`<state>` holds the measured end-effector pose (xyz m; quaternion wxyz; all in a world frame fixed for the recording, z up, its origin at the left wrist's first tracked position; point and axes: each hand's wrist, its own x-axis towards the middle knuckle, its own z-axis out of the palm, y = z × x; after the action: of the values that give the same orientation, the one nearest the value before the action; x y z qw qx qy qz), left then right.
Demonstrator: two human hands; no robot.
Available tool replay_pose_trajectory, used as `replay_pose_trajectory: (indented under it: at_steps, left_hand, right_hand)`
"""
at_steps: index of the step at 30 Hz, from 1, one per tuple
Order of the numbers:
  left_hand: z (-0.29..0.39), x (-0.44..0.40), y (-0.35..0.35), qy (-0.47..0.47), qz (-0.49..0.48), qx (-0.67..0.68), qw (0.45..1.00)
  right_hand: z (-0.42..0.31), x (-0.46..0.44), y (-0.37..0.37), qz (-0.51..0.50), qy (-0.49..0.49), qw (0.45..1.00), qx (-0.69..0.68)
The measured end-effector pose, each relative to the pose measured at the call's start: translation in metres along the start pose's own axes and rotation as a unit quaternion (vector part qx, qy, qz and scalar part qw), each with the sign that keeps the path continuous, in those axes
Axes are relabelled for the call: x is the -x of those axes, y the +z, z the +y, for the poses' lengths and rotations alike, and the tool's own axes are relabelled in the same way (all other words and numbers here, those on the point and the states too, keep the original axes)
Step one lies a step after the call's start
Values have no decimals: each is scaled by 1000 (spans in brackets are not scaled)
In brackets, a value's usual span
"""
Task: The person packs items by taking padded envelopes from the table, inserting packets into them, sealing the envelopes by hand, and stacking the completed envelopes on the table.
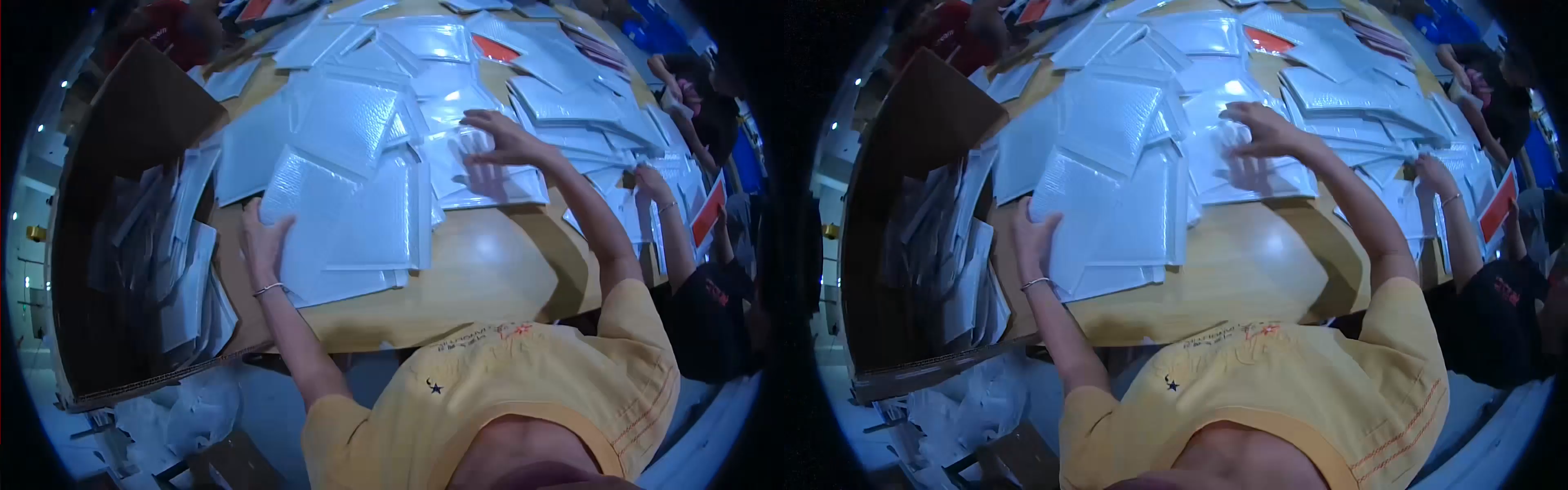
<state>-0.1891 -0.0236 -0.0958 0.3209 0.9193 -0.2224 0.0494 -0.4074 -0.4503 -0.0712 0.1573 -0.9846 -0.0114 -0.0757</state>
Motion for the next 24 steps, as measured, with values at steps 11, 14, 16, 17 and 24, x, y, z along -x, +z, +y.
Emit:
replay_pose_trajectory:
  at_steps: [11, 14, 16, 17, 24]
  left_hand:
    - [109, 104, -11, -82, 25, 250, 965]
    - [108, 134, 37, -35, -1, 143, 989]
    - [103, 136, 40, 104, 3, 16, 994]
    - [102, 129, 37, 185, 7, -36, 982]
    - [124, 50, 33, 203, -178, 65, 961]
  right_hand:
    - [-17, 4, 24, -69, 1, 988, 137]
    - [-29, -2, 14, -92, -77, 976, 182]
    - [-14, -7, 22, -8, -140, 970, 197]
    - [8, -6, 28, 85, -171, 962, 193]
    - [-11, 50, -91, 524, -8, 786, -328]
